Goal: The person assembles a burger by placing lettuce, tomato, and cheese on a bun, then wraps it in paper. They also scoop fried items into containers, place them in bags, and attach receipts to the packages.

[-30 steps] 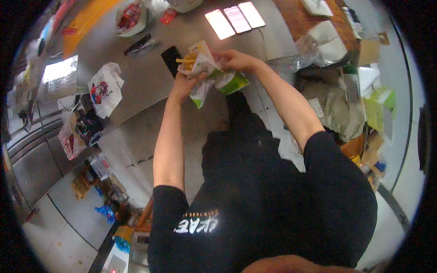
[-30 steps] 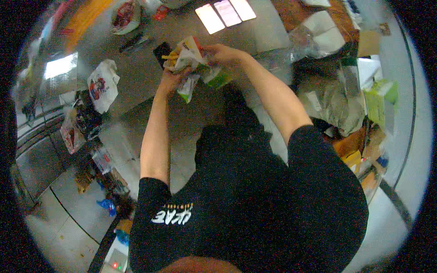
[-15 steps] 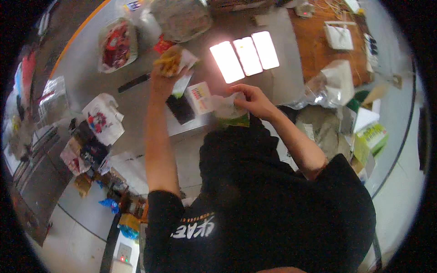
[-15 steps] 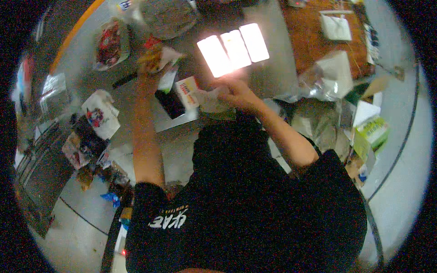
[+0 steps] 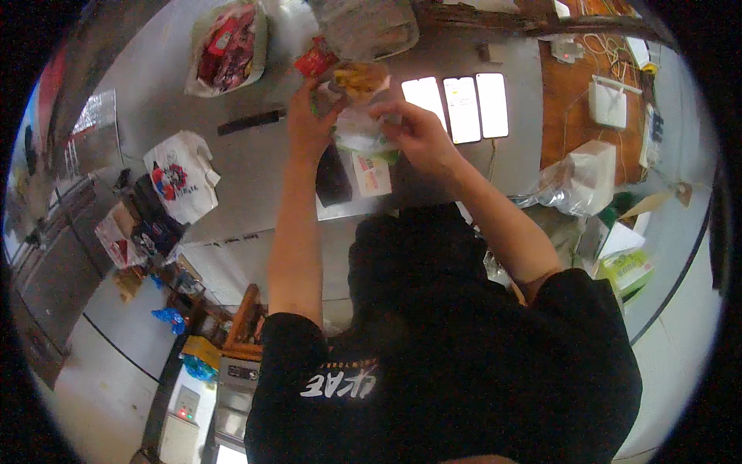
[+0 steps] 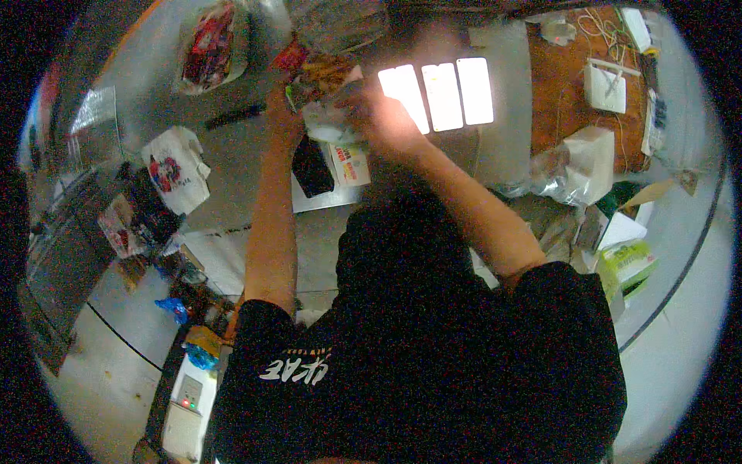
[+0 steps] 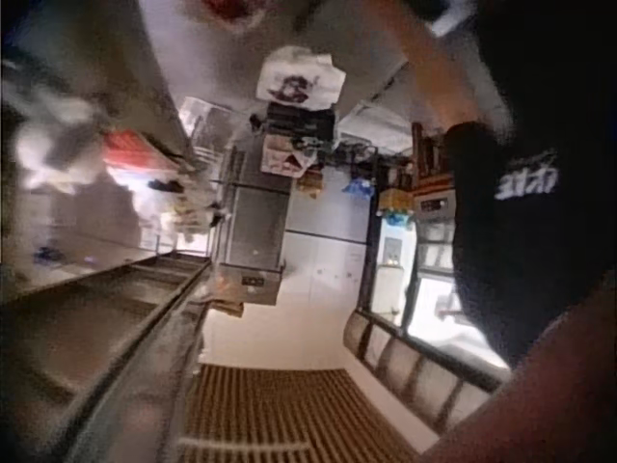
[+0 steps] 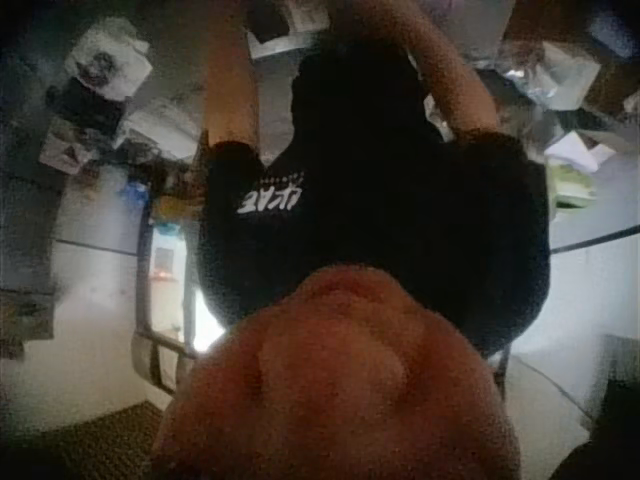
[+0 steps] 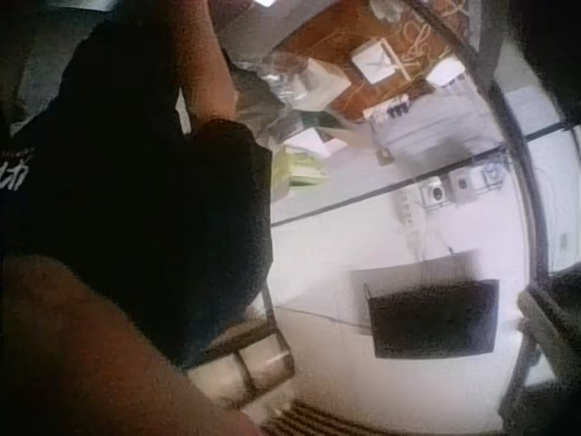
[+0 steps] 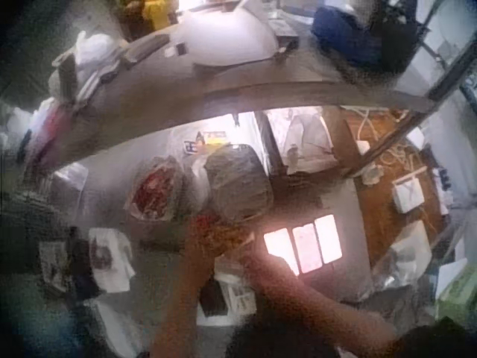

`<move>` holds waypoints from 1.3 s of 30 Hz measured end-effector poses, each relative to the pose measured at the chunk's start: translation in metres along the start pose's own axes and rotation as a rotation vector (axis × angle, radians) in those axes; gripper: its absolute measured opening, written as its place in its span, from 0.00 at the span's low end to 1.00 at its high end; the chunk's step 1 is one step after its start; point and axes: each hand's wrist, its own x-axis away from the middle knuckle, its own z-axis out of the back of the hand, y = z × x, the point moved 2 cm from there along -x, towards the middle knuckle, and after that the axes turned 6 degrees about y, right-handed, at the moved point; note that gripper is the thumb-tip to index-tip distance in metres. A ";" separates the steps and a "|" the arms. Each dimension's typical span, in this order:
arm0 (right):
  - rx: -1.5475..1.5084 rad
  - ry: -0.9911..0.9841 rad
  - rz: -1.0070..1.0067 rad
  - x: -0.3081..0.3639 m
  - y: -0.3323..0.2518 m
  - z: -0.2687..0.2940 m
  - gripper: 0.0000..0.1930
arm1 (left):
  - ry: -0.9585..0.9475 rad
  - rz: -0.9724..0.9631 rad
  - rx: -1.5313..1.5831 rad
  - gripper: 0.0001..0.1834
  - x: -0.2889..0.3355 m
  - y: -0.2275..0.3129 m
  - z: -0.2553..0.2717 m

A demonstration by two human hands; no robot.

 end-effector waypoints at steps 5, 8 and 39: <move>-0.050 -0.085 0.138 -0.044 0.000 -0.002 0.16 | 0.141 0.260 0.073 0.20 0.055 0.005 0.047; 0.449 -0.017 0.464 -0.038 -0.007 -0.009 0.22 | 0.224 0.336 0.106 0.14 0.108 0.012 0.074; 0.763 -2.414 0.896 0.784 0.004 -0.361 0.13 | 1.539 0.036 -0.961 0.15 1.066 0.517 0.473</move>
